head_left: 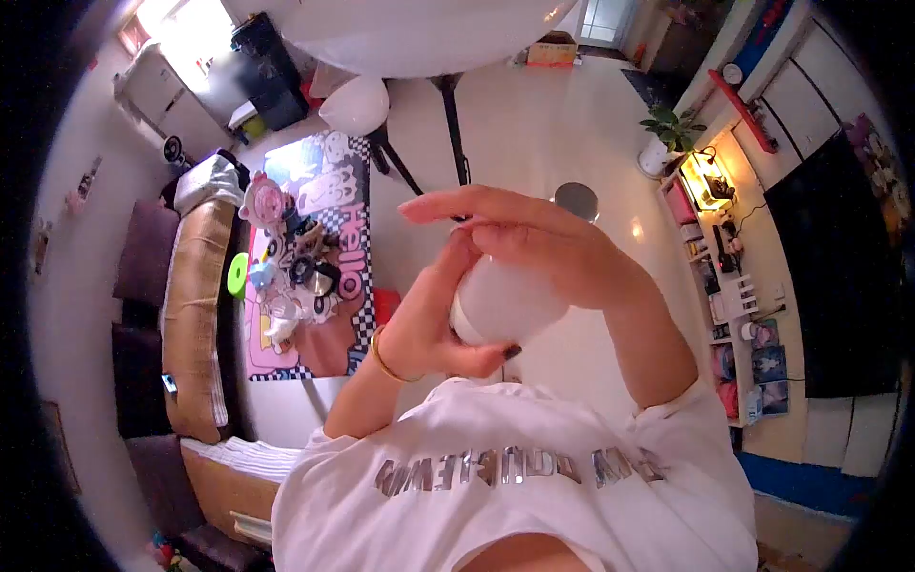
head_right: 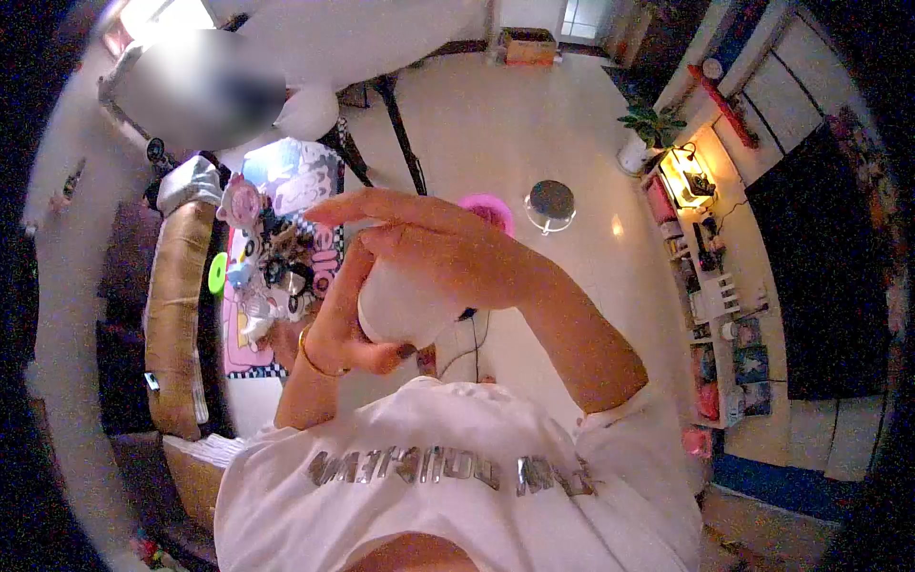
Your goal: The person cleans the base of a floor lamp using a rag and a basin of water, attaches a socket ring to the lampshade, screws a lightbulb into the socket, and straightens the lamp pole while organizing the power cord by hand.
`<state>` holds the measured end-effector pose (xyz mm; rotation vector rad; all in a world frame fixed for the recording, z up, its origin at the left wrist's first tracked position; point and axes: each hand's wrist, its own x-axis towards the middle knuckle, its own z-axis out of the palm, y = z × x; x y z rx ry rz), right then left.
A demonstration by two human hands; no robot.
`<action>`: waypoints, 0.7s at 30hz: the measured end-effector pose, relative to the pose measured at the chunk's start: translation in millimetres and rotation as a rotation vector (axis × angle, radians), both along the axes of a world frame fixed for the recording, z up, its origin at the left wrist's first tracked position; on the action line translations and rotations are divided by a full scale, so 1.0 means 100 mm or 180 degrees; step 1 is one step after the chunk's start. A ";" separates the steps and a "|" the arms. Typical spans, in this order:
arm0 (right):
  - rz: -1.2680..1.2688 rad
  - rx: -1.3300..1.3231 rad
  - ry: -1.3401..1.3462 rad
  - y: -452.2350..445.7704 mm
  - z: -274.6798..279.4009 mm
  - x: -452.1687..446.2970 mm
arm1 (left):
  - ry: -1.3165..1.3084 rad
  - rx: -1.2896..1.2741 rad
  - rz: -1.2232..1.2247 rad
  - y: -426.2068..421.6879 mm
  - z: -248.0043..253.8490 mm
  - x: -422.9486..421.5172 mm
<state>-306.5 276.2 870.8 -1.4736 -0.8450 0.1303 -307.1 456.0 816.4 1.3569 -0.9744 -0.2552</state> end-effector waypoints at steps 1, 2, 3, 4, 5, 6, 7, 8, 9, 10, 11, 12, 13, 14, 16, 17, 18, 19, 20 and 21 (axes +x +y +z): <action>0.0112 0.0276 0.0387 0.01 0.03 0.01 | -0.0223 0.0038 -0.0032 0.00 0.05 0.04; 0.0111 0.0235 0.0477 0.02 0.06 0.03 | -0.0319 0.0139 -0.0028 0.03 0.07 0.08; 0.0110 0.0195 0.0571 0.02 0.10 0.04 | -0.0416 0.0239 -0.0024 0.06 0.08 0.12; 0.0104 0.0151 0.0658 0.01 0.13 0.06 | -0.0453 0.0190 -0.0038 0.08 0.05 0.17; 0.0094 0.0253 0.0729 0.01 0.14 0.05 | -0.0494 0.0135 -0.0058 0.08 0.04 0.23; 0.0088 0.0355 0.0806 0.01 0.12 0.03 | -0.0791 0.0069 -0.0022 0.09 0.09 0.27; 0.0070 0.0448 0.0847 0.02 0.14 0.08 | -0.1122 -0.0015 0.0003 0.11 0.18 0.37; -0.0100 0.0355 0.0750 0.03 0.14 0.10 | -0.1415 -0.0093 0.0053 0.13 0.23 0.42; -0.0276 0.0271 0.0658 0.02 0.13 0.12 | -0.1235 -0.0497 -0.0019 0.13 0.18 0.46; -0.0457 0.0192 0.0568 0.01 0.12 0.12 | -0.1044 -0.0895 -0.0100 0.11 0.14 0.49; -0.0666 0.0075 0.0329 0.01 0.12 0.11 | -0.1210 -0.0739 -0.0048 0.22 0.17 0.57; -0.0873 -0.0043 0.0086 0.01 0.13 0.11 | -0.1380 -0.0586 0.0005 0.33 0.24 0.64; -0.1077 -0.0171 -0.0173 0.02 0.16 0.10 | -0.1552 -0.0438 0.0056 0.43 0.32 0.71; -0.1170 -0.0437 -0.0330 0.02 0.26 0.05 | -0.1645 -0.0429 0.0208 0.46 0.35 0.75; -0.1388 -0.0955 -0.0698 0.10 0.56 -0.10 | -0.1147 -0.0591 0.0261 0.48 0.33 0.80; -0.1509 -0.1209 -0.0915 0.15 0.70 -0.16 | -0.1353 -0.0459 0.0241 0.49 0.39 0.83; -0.1640 -0.1465 -0.1188 0.24 0.82 -0.19 | -0.1563 -0.0332 0.0219 0.50 0.48 0.86; -0.1756 -0.1615 -0.1388 0.31 0.85 -0.20 | -0.1667 -0.0298 0.0214 0.49 0.54 0.85; -0.1879 -0.1762 -0.1587 0.37 0.88 -0.21 | -0.1771 -0.0266 0.0208 0.47 0.59 0.85; -0.1980 -0.1802 -0.1737 0.41 0.88 -0.19 | -0.1711 -0.0389 0.0188 0.45 0.59 0.86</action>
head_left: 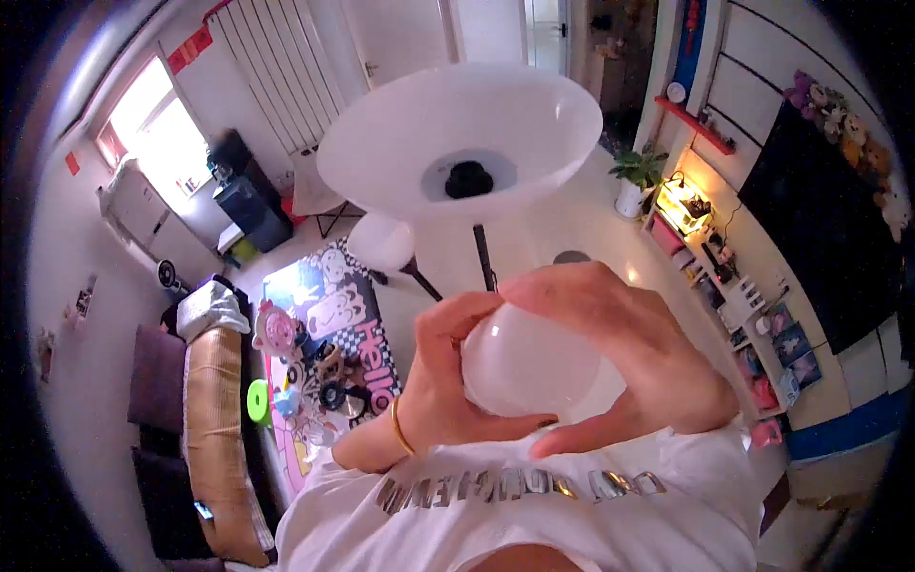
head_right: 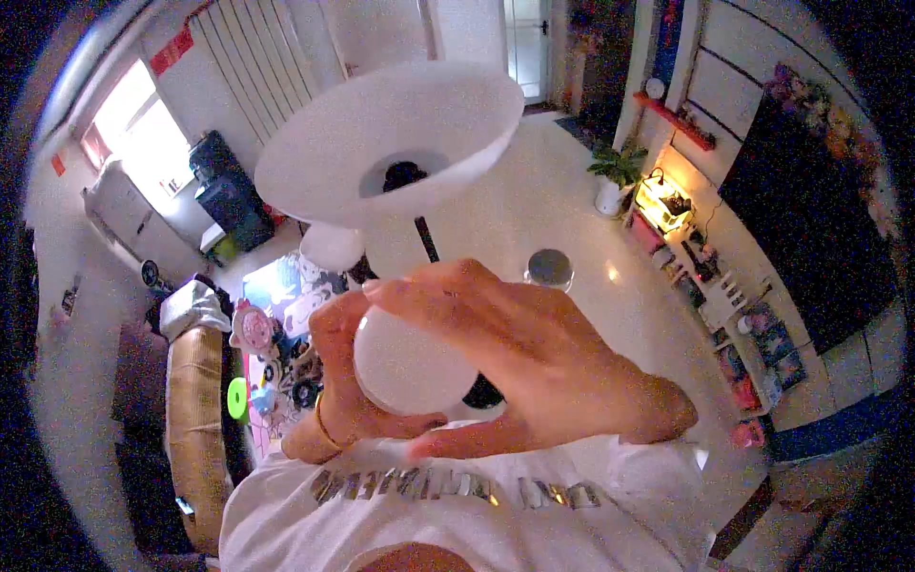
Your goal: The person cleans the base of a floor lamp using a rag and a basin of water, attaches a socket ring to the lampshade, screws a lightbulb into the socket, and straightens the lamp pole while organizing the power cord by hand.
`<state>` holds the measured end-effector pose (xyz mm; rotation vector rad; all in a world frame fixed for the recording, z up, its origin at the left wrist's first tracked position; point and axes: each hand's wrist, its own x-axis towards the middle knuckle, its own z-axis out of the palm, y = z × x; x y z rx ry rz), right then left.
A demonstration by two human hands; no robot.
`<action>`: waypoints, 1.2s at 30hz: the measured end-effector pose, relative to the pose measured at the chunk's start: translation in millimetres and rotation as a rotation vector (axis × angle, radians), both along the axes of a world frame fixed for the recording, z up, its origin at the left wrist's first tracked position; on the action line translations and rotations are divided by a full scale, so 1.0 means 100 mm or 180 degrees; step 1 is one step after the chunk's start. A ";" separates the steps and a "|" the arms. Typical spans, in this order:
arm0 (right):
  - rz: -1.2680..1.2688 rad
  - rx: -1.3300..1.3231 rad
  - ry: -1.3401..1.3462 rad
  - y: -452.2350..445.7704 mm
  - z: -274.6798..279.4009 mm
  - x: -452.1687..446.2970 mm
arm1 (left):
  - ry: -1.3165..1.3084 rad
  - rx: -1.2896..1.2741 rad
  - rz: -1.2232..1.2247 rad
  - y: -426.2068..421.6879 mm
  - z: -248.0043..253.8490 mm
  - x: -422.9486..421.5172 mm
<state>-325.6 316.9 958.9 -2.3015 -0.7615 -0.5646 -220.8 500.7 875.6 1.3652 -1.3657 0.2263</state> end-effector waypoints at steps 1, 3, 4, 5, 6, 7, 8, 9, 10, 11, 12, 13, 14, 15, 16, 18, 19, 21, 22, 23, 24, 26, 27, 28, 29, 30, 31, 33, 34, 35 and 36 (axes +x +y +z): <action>-0.0046 -0.0023 -0.0029 0.02 0.02 0.01 | 0.0057 -0.0120 -0.0048 -0.02 -0.02 0.02; -0.0120 -0.0016 0.0036 0.04 0.08 0.03 | 0.0134 -0.0281 -0.0009 -0.08 -0.04 -0.01; -0.0149 0.0015 0.0130 0.02 0.12 0.03 | 0.0117 -0.0236 -0.0079 -0.08 0.02 0.01; -0.0046 -0.0040 0.0094 -0.01 0.17 0.05 | 0.0103 -0.0189 -0.0150 -0.06 0.12 0.01; 0.0059 -0.0096 0.0066 -0.08 0.24 0.09 | 0.0096 -0.0141 -0.0220 -0.05 0.22 0.00; 0.0108 0.0009 0.0074 -0.16 0.31 0.12 | -0.0046 -0.0045 -0.0204 -0.02 0.35 0.02; 0.0159 0.0113 0.0081 -0.23 0.37 0.16 | -0.0178 0.0055 -0.0178 0.04 0.50 0.05; 0.0159 0.0378 0.0124 -0.32 0.44 0.20 | -0.0308 0.0046 0.0116 0.07 0.53 0.10; 0.0126 0.0622 0.0116 -0.41 0.51 0.26 | -0.0430 0.0043 0.0413 0.11 0.56 0.14; 0.0098 0.0870 0.0101 -0.49 0.59 0.33 | -0.0554 -0.0063 0.0974 0.14 0.51 0.17; 0.0071 0.0997 0.0048 -0.56 0.69 0.43 | -0.0680 -0.0166 0.1533 0.16 0.49 0.21; 0.0046 0.1124 -0.0007 -0.63 0.78 0.52 | -0.0856 -0.0220 0.1807 0.15 0.50 0.29; 0.0060 0.1144 -0.0043 -0.68 0.90 0.65 | -0.1027 -0.0275 0.2079 0.13 0.55 0.40; 0.0032 0.0980 -0.0091 -0.74 0.99 0.80 | -0.1193 -0.0334 0.2347 0.10 0.58 0.48; 0.0005 0.0818 -0.0141 -0.79 1.08 0.95 | -0.1246 -0.0355 0.2412 0.06 0.60 0.53; -0.0113 0.0154 -0.0252 -0.88 1.12 1.31 | -0.1343 -0.0368 0.2547 -0.01 0.61 0.59; -0.0099 -0.0093 -0.0185 -0.88 1.11 1.45 | -0.1319 -0.0300 0.2655 -0.05 0.62 0.58; -0.0060 -0.0590 -0.0045 -0.87 1.05 1.72 | -0.1262 -0.0249 0.2738 -0.08 0.59 0.62; 0.0015 -0.0701 -0.0033 -0.87 1.01 1.82 | -0.1229 -0.0223 0.2782 -0.08 0.57 0.63; 0.0096 -0.0812 -0.0023 -0.87 0.97 1.93 | -0.1134 -0.0205 0.2811 -0.08 0.55 0.64; 0.0176 -0.0922 -0.0015 -0.86 0.93 2.02 | -0.1040 -0.0187 0.2838 -0.08 0.54 0.64; 0.0315 -0.1165 -0.0039 -0.85 0.86 2.15 | -0.0903 -0.0172 0.2848 -0.07 0.50 0.63; 0.0403 -0.1336 -0.0174 -0.85 0.84 2.20 | -0.0867 -0.0185 0.2832 -0.08 0.48 0.62; 0.0490 -0.1505 -0.0310 -0.85 0.82 2.24 | -0.0830 -0.0199 0.2815 -0.09 0.47 0.61; 0.0482 -0.1554 -0.0233 -0.84 0.81 2.26 | -0.0812 -0.0209 0.2805 -0.09 0.47 0.61; 0.0473 -0.1600 -0.0155 -0.82 0.82 2.25 | -0.0795 -0.0216 0.2794 -0.10 0.47 0.60; 0.0462 -0.1646 -0.0078 -0.81 0.83 2.25 | -0.0779 -0.0224 0.2781 -0.09 0.46 0.60; 0.0483 -0.1772 -0.0030 -0.79 0.82 2.29 | -0.0807 -0.0196 0.2810 -0.07 0.45 0.61; 0.0490 -0.1836 -0.0006 -0.79 0.83 2.31 | -0.0821 -0.0183 0.2819 -0.07 0.46 0.62; 0.0561 -0.1871 0.0011 -0.79 0.83 2.33 | -0.0812 -0.0178 0.2815 -0.07 0.46 0.62; 0.0630 -0.1907 0.0024 -0.79 0.84 2.35 | -0.0808 -0.0174 0.2809 -0.07 0.46 0.61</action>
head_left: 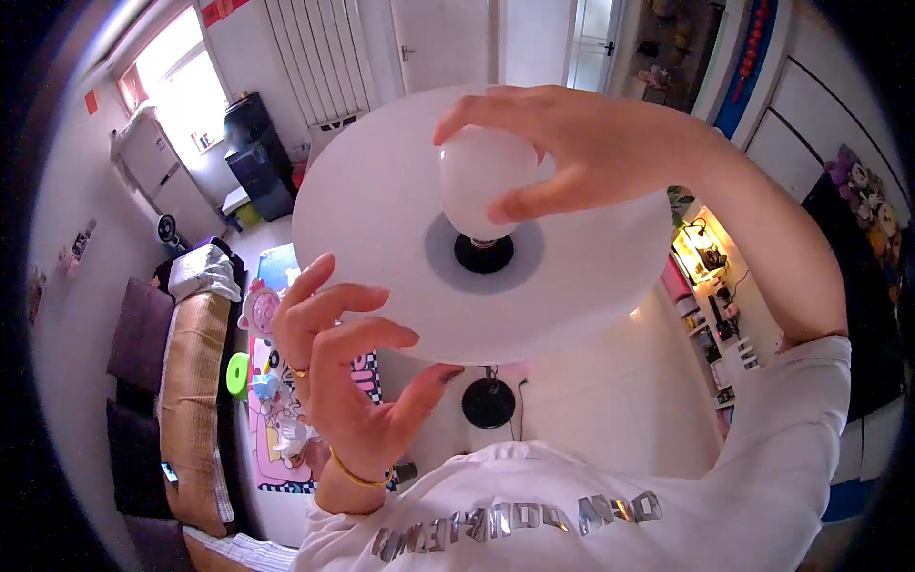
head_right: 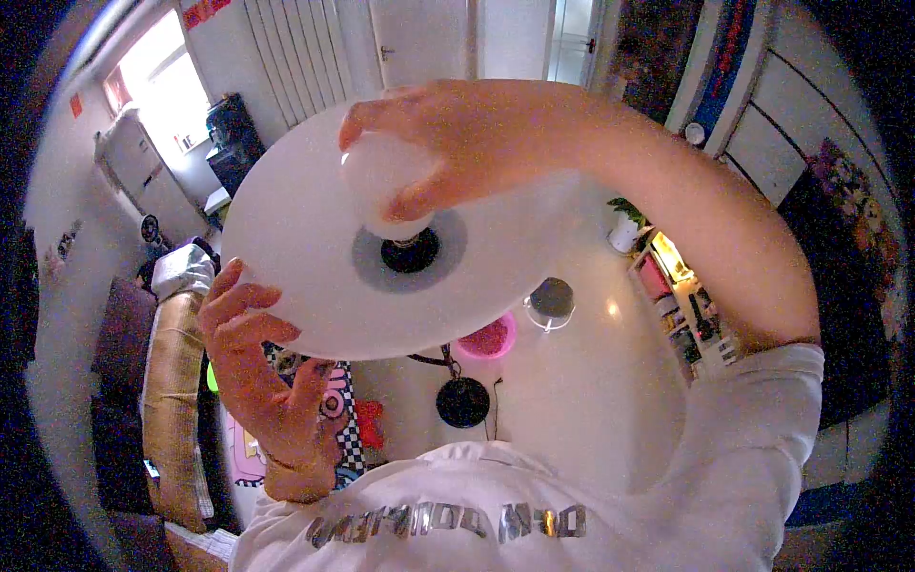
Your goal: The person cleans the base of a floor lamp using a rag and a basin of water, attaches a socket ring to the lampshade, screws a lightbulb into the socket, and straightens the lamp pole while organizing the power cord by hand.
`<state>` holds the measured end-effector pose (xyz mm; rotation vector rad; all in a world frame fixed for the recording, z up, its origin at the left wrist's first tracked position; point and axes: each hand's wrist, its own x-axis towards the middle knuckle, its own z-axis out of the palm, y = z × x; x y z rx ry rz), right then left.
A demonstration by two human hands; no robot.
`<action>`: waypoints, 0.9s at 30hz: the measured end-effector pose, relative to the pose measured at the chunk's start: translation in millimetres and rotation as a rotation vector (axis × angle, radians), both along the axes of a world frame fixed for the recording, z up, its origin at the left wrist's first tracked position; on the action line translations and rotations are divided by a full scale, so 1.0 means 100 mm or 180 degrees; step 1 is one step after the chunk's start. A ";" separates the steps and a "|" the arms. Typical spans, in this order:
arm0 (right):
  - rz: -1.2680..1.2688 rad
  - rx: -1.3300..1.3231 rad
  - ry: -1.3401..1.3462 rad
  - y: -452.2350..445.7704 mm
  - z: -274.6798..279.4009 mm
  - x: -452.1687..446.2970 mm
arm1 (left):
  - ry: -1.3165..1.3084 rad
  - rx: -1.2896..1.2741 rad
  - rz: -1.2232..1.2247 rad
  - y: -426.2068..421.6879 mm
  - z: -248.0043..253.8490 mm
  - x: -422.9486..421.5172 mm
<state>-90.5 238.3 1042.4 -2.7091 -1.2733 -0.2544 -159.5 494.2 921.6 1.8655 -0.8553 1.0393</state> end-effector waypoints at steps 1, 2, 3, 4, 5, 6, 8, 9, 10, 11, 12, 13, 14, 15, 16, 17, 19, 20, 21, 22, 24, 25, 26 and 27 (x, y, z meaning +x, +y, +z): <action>0.0060 -0.0037 0.0024 0.01 0.01 0.01 | 0.0001 0.0002 -0.0008 0.01 0.00 -0.01; 0.0044 -0.0118 0.0087 0.03 0.02 0.02 | 0.0033 -0.0003 0.0002 0.01 0.00 -0.02; 0.0027 -0.0199 0.0150 0.06 0.05 0.03 | 0.0065 -0.0009 0.0012 0.01 0.00 -0.03; 0.0011 -0.0280 0.0212 0.08 0.09 0.03 | 0.0096 -0.0015 0.0022 0.00 0.00 -0.04; -0.0008 -0.0353 0.0254 0.09 0.12 0.04 | 0.0104 -0.0029 0.0012 0.00 0.00 -0.03; -0.0025 -0.0426 0.0298 0.10 0.16 0.06 | 0.0115 -0.0044 0.0003 0.00 -0.01 -0.02; -0.0089 -0.0586 0.0371 0.11 0.24 0.07 | 0.0127 -0.0038 -0.0001 0.01 -0.01 -0.01; -0.0136 -0.0669 0.0400 0.12 0.30 0.07 | 0.0129 -0.0016 0.0003 0.01 -0.01 -0.01; -0.0184 -0.0754 0.0428 0.13 0.34 0.07 | 0.0131 0.0005 0.0005 0.00 0.00 0.00; -0.0235 -0.0752 0.0508 0.16 0.38 0.06 | 0.0120 -0.0022 -0.0006 -0.01 -0.01 0.01; -0.0289 -0.0748 0.0587 0.21 0.40 0.04 | 0.0109 -0.0046 -0.0020 -0.01 -0.01 0.01; -0.0343 -0.0746 0.0667 0.23 0.40 0.04 | 0.0098 -0.0072 -0.0034 -0.02 -0.02 0.02; -0.0098 -0.0736 0.0550 0.22 0.39 0.08 | 0.0122 -0.0040 -0.0034 -0.01 -0.01 0.02; 0.0147 -0.0726 0.0431 0.22 0.38 0.12 | 0.0144 -0.0008 -0.0034 0.00 -0.01 0.02; 0.0392 -0.0717 0.0308 0.24 0.38 0.14 | 0.0163 0.0021 -0.0033 0.02 0.00 0.01; -0.0004 -0.0781 0.0407 0.25 0.40 0.11 | 0.0164 0.0042 -0.0024 0.03 0.01 0.01; -0.0803 -0.0903 0.0602 0.40 0.51 -0.05 | 0.0165 0.0085 -0.0011 0.03 0.02 -0.01; -0.1098 -0.1267 0.0405 0.43 0.48 -0.02 | 0.0170 0.0078 -0.0019 0.03 0.01 -0.01; -0.1392 -0.1631 0.0205 0.48 0.45 0.02 | 0.0177 0.0073 -0.0028 0.03 0.01 -0.01; -0.1530 -0.2020 0.0347 0.53 0.51 0.06 | 0.0182 0.0067 -0.0040 0.03 0.00 -0.01; -0.1574 -0.2844 0.0989 0.75 0.84 0.04 | 0.0158 0.0089 -0.0007 0.03 0.01 -0.02; -0.1521 -0.2980 0.1251 0.77 0.92 0.02 | 0.0143 0.0101 0.0010 0.02 0.01 -0.02; -0.1471 -0.3107 0.1519 0.80 0.99 -0.01 | 0.0138 0.0092 -0.0004 0.02 0.01 -0.02; -0.1444 -0.2959 0.1548 0.77 0.99 -0.03 | 0.0134 0.0084 -0.0021 0.01 0.01 -0.01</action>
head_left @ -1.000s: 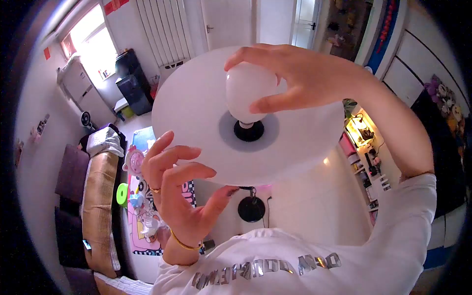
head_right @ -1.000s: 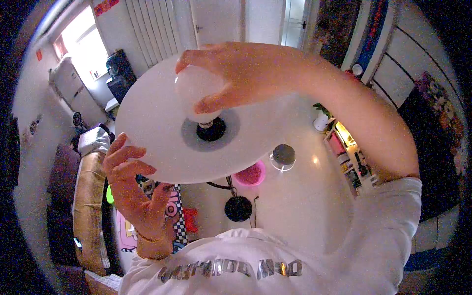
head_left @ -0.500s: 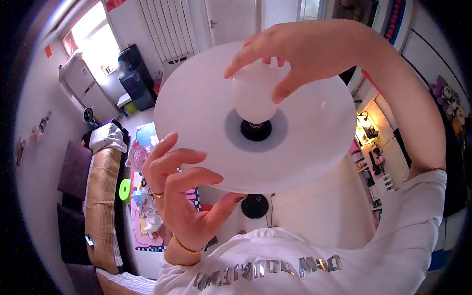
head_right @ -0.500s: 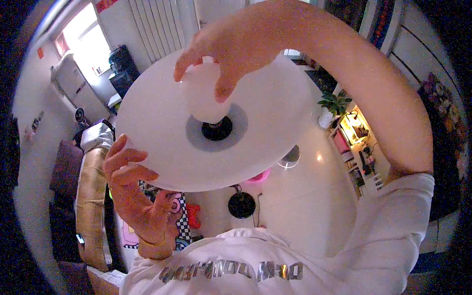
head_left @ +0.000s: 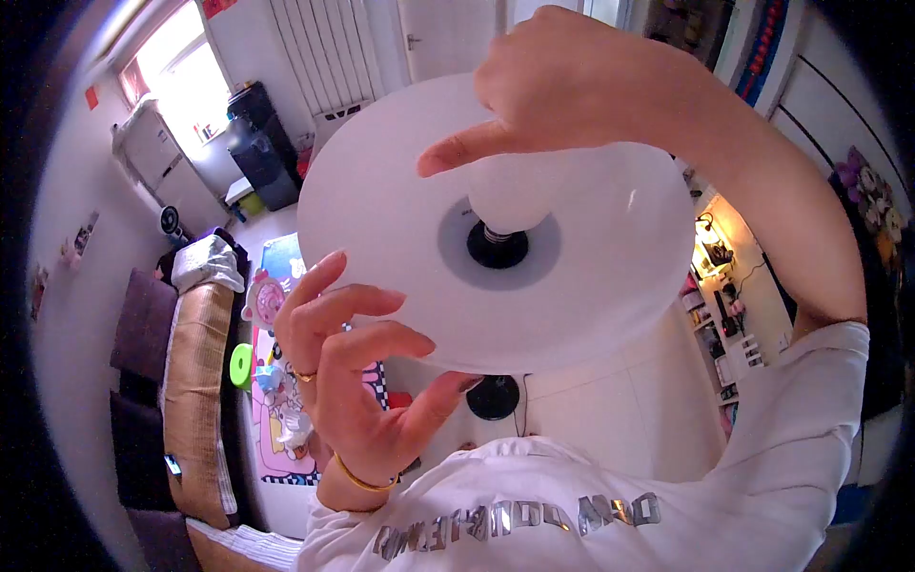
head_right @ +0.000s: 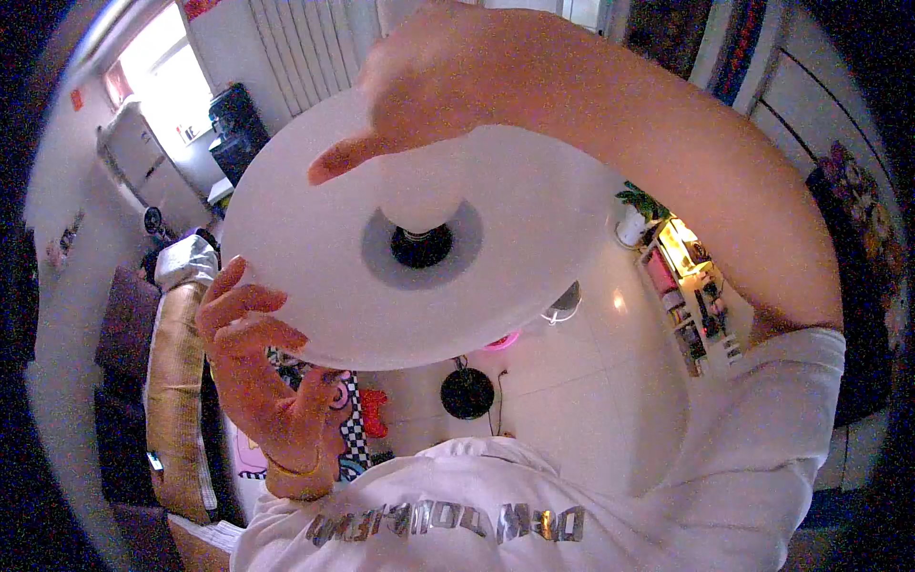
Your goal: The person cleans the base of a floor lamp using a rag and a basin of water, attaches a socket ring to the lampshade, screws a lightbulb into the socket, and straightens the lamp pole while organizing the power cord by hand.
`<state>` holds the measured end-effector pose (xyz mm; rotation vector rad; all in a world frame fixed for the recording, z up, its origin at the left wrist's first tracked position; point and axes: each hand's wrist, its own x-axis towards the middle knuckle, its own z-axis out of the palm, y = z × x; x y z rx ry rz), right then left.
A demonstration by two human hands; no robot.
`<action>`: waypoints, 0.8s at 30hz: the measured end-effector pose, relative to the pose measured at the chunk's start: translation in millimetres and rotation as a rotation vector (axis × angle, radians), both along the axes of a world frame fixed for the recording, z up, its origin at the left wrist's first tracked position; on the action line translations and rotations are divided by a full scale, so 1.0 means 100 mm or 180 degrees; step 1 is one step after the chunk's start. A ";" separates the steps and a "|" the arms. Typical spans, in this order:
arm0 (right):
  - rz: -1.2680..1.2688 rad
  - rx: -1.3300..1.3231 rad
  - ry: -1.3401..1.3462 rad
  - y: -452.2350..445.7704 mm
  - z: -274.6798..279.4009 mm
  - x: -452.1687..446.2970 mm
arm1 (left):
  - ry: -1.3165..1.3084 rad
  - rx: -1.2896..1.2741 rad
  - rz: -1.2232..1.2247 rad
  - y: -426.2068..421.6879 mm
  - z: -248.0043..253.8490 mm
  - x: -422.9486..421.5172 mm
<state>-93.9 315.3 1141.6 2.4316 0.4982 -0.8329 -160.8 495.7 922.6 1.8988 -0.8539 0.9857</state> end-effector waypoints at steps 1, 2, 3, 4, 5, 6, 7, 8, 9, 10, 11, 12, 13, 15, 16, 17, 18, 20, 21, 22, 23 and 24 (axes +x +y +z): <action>0.0101 0.0279 -0.0101 -0.06 -0.02 -0.04 | -0.0001 -0.0011 -0.0017 0.00 0.00 0.01; 0.0213 0.0550 -0.0195 -0.13 -0.05 -0.08 | 0.0017 -0.0090 -0.0047 -0.01 -0.02 0.01; 0.0444 0.0954 -0.0384 -0.28 -0.12 -0.13 | 0.0038 -0.0169 -0.0073 -0.02 -0.03 0.02; 0.0516 0.1220 -0.0421 -0.35 -0.16 -0.13 | 0.0057 -0.0245 -0.0097 -0.03 -0.04 0.02; 0.0597 0.1479 -0.0451 -0.43 -0.20 -0.13 | 0.0042 -0.0225 -0.0073 -0.03 -0.03 0.02; 0.0516 0.1597 -0.0325 -0.46 -0.21 -0.09 | 0.0029 -0.0206 -0.0049 -0.04 -0.02 0.02; 0.0490 0.1658 -0.0366 -0.48 -0.27 -0.06 | 0.0019 -0.0184 -0.0026 -0.04 -0.02 0.02; 0.0463 0.1720 -0.0406 -0.50 -0.32 -0.03 | 0.0030 -0.0169 -0.0034 -0.04 -0.01 0.01; 0.0495 0.1720 -0.0622 -0.51 -0.43 -0.01 | 0.0036 -0.0154 -0.0041 -0.03 -0.01 0.01; 0.0526 0.1720 -0.0837 -0.52 -0.51 0.02 | 0.0043 -0.0138 -0.0048 -0.02 -0.01 0.01; 0.0787 0.1781 -0.0870 -0.56 -0.56 0.09 | 0.0034 -0.0167 -0.0066 -0.03 -0.01 0.02; 0.1053 0.1837 -0.0903 -0.59 -0.58 0.17 | 0.0023 -0.0200 -0.0082 -0.03 -0.02 0.03; 0.1320 0.1889 -0.0933 -0.61 -0.59 0.22 | 0.0013 -0.0235 -0.0096 -0.02 -0.03 0.04; 0.1353 0.2114 -0.0922 -0.59 -0.62 0.22 | 0.0031 -0.0172 -0.0076 0.00 -0.03 0.04; 0.1367 0.2228 -0.0916 -0.55 -0.63 0.21 | 0.0042 -0.0139 -0.0067 0.01 -0.03 0.04; 0.1156 0.2142 -0.0353 -0.50 -0.50 0.22 | 0.0044 -0.0149 -0.0068 0.00 -0.03 0.04; 0.0938 0.2046 0.0204 -0.41 -0.27 0.20 | 0.0046 -0.0159 -0.0072 -0.01 -0.03 0.04; 0.0992 0.2011 0.0523 -0.40 -0.18 0.15 | 0.0037 -0.0152 -0.0076 -0.02 -0.03 0.04; 0.1269 0.2081 0.0285 -0.45 -0.27 0.08 | 0.0026 -0.0136 -0.0074 -0.01 -0.02 0.04; 0.1293 0.2026 0.0215 -0.45 -0.26 0.06 | 0.0013 -0.0122 -0.0070 -0.01 -0.02 0.04; 0.1316 0.1971 0.0146 -0.45 -0.26 0.03 | 0.0015 -0.0120 -0.0065 -0.01 -0.02 0.04; 0.1087 0.1795 0.0246 -0.40 -0.16 0.01 | 0.0018 -0.0119 -0.0059 -0.01 -0.02 0.04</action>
